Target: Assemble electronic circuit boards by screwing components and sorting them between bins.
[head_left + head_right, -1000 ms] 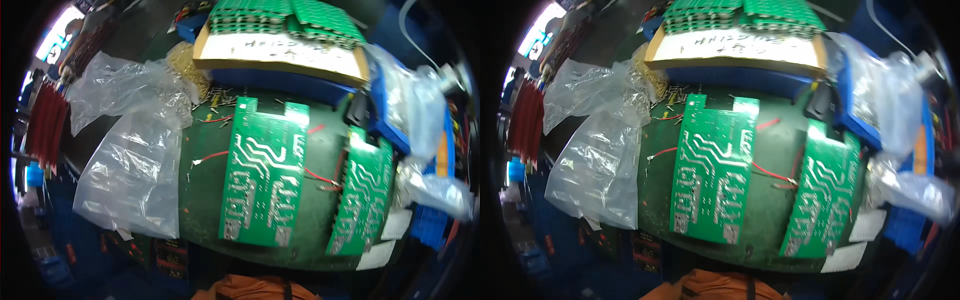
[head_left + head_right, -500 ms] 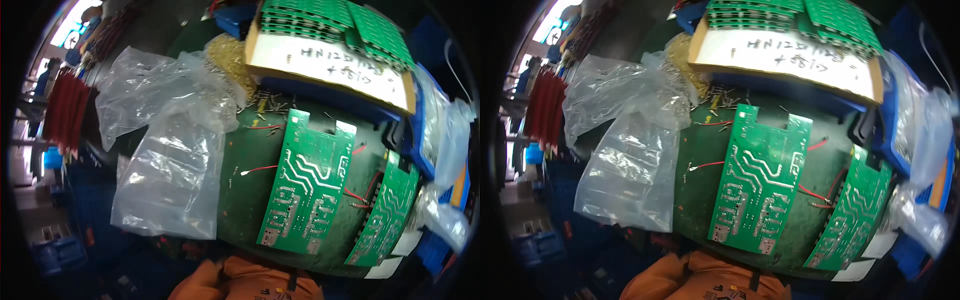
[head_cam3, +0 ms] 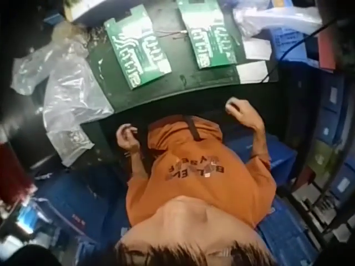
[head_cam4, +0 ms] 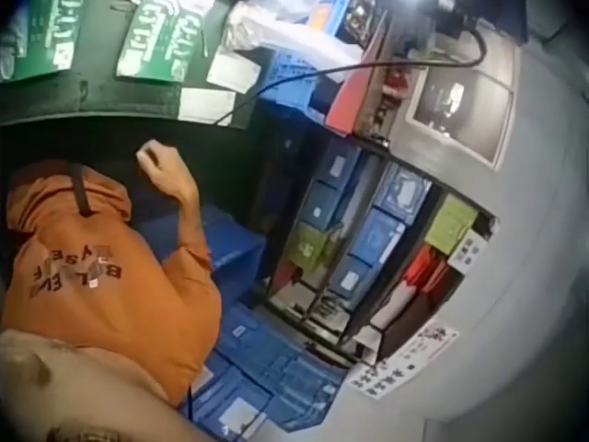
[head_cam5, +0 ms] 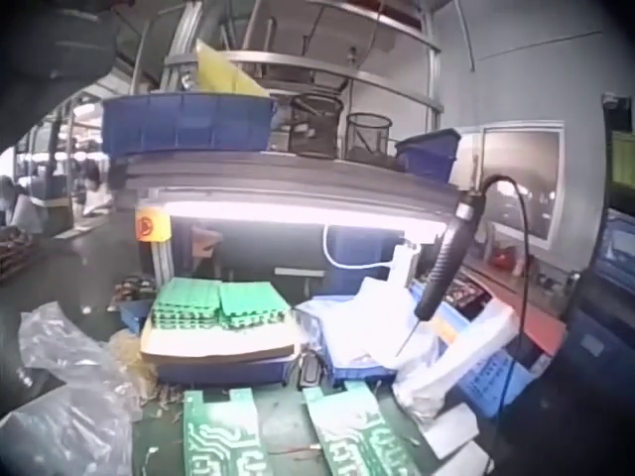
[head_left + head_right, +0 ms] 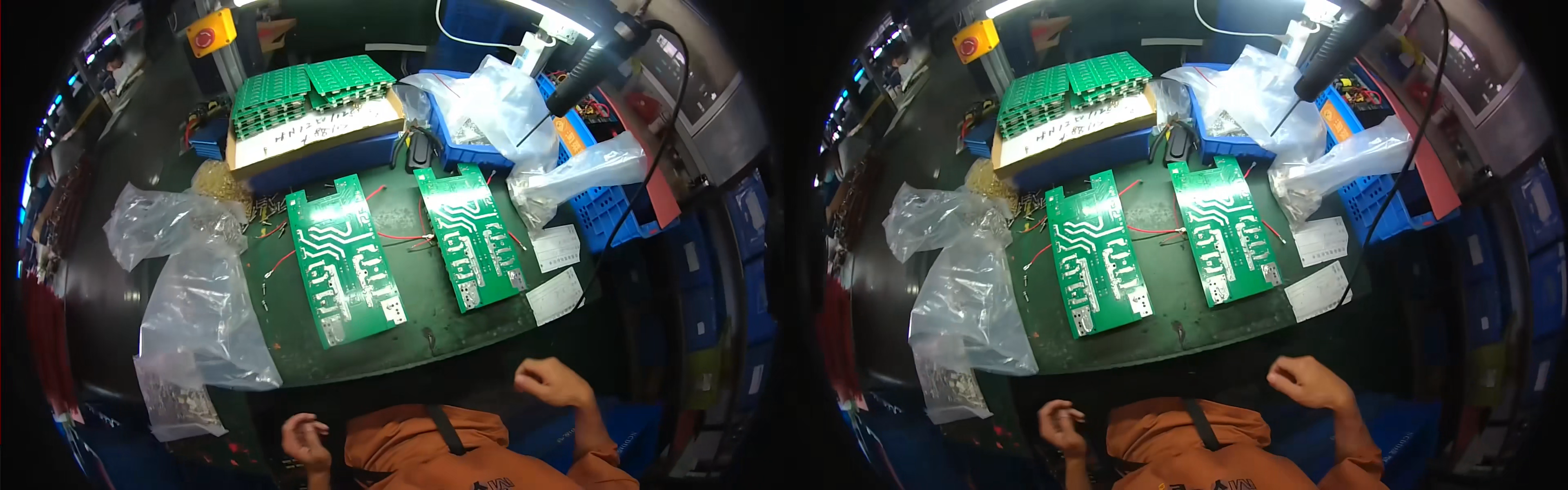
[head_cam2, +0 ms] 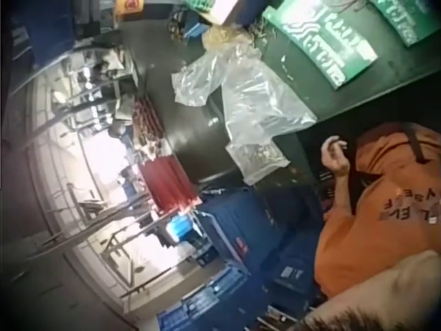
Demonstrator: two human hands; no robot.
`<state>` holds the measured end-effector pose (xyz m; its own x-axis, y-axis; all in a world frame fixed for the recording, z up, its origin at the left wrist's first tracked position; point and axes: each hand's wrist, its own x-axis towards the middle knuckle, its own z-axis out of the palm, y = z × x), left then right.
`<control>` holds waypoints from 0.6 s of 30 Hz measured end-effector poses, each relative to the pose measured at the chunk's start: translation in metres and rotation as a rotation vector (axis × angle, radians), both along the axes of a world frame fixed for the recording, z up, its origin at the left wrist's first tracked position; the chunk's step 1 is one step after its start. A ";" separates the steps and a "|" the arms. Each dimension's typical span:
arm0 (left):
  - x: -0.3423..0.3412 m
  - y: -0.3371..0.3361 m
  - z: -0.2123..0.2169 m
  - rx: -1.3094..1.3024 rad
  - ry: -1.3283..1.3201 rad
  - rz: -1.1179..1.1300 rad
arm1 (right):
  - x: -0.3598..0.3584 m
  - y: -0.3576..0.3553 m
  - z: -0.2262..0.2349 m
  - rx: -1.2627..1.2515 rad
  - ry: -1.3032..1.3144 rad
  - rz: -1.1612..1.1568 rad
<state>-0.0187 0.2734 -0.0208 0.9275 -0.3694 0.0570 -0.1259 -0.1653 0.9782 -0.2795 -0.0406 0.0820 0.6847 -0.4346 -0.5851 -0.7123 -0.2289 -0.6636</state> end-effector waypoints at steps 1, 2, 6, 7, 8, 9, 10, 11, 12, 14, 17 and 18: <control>0.006 0.006 0.029 -0.067 -0.172 0.063 | 0.023 0.003 0.023 0.131 -0.215 -0.088; 0.018 0.005 0.046 -0.185 -0.319 0.185 | 0.035 0.007 0.031 0.154 -0.477 -0.154; 0.088 -0.031 0.096 0.079 -0.590 0.295 | 0.069 0.025 0.024 -0.055 -0.721 -0.033; 0.099 -0.026 0.109 0.245 -0.689 0.184 | 0.078 0.030 0.018 -0.051 -0.689 0.037; 0.110 -0.023 0.114 0.339 -0.690 0.109 | 0.087 0.041 0.010 -0.012 -0.687 0.110; 0.117 -0.016 0.121 0.436 -0.690 0.037 | 0.096 0.055 0.005 0.068 -0.682 0.150; 0.116 -0.020 0.129 0.508 -0.688 -0.027 | 0.103 0.063 0.000 0.080 -0.628 0.235; 0.110 -0.029 0.139 0.575 -0.683 -0.097 | 0.110 0.071 0.005 0.049 -0.629 0.338; 0.105 -0.043 0.148 0.508 -0.717 -0.155 | 0.115 0.076 0.003 0.085 -0.644 0.344; 0.093 -0.060 0.151 0.444 -0.768 -0.187 | 0.115 0.088 0.003 0.179 -0.622 0.352; 0.146 -0.055 0.123 0.971 -0.604 -0.078 | 0.123 0.100 -0.005 0.241 -0.621 0.347; 0.167 -0.044 0.114 0.768 -0.596 -0.019 | 0.123 0.103 -0.005 0.265 -0.620 0.348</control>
